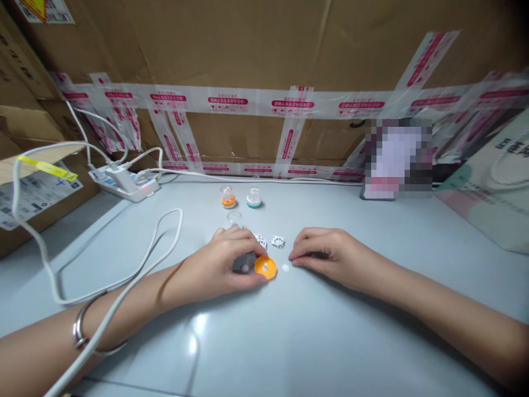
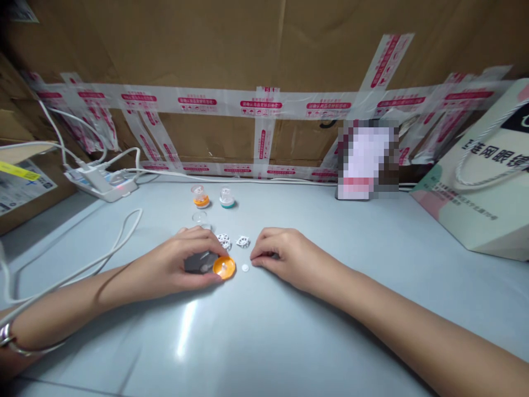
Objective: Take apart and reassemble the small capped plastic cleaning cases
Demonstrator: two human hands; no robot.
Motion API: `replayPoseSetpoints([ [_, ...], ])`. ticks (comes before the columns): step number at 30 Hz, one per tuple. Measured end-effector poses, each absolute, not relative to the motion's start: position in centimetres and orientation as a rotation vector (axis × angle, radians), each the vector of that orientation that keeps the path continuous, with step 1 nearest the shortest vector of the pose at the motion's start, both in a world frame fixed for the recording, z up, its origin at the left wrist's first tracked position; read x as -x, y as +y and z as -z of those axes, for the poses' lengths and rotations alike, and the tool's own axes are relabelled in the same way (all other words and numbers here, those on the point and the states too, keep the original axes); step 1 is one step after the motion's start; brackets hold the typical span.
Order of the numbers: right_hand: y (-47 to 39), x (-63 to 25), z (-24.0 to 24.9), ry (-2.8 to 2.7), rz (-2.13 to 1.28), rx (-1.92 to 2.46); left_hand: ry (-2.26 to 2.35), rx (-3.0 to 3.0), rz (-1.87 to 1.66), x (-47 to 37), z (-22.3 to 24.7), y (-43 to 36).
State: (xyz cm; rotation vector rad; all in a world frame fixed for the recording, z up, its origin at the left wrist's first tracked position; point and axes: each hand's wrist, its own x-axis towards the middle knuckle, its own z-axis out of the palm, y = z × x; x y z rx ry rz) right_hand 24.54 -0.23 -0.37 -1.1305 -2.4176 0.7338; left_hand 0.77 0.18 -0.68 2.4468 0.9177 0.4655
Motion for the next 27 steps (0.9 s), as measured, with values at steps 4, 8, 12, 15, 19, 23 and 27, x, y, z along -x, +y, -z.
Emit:
replayPoseSetpoints([
  [4,-0.4,-24.6,0.6,-2.636,-0.395,0.942,0.911,-2.432,-0.455,-0.9,0.6,0.0],
  [8,-0.4,-24.4,0.9,-2.662,-0.189,0.901,0.918,-2.431,-0.433,-1.0,0.4,-0.4],
  [12,-0.9,-23.2,1.2,-2.352,-0.387,0.924,0.907,-2.435,-0.434,-1.0,0.5,-0.5],
  [15,-1.5,-22.2,1.6,-2.317,-0.469,0.782,0.881,-2.449,-0.451,-1.0,0.7,-0.3],
  [19,-1.9,-21.4,2.1,-2.388,-0.392,0.659,0.878,-2.463,-0.446,-0.9,0.8,-0.2],
  [23,-1.8,-21.4,2.3,-2.402,-0.358,0.647,0.877,-2.471,-0.447,-0.9,0.9,-0.3],
  [27,-1.5,-21.5,2.5,-2.345,-0.506,0.654,0.872,-2.468,-0.444,-0.9,0.9,-0.3],
])
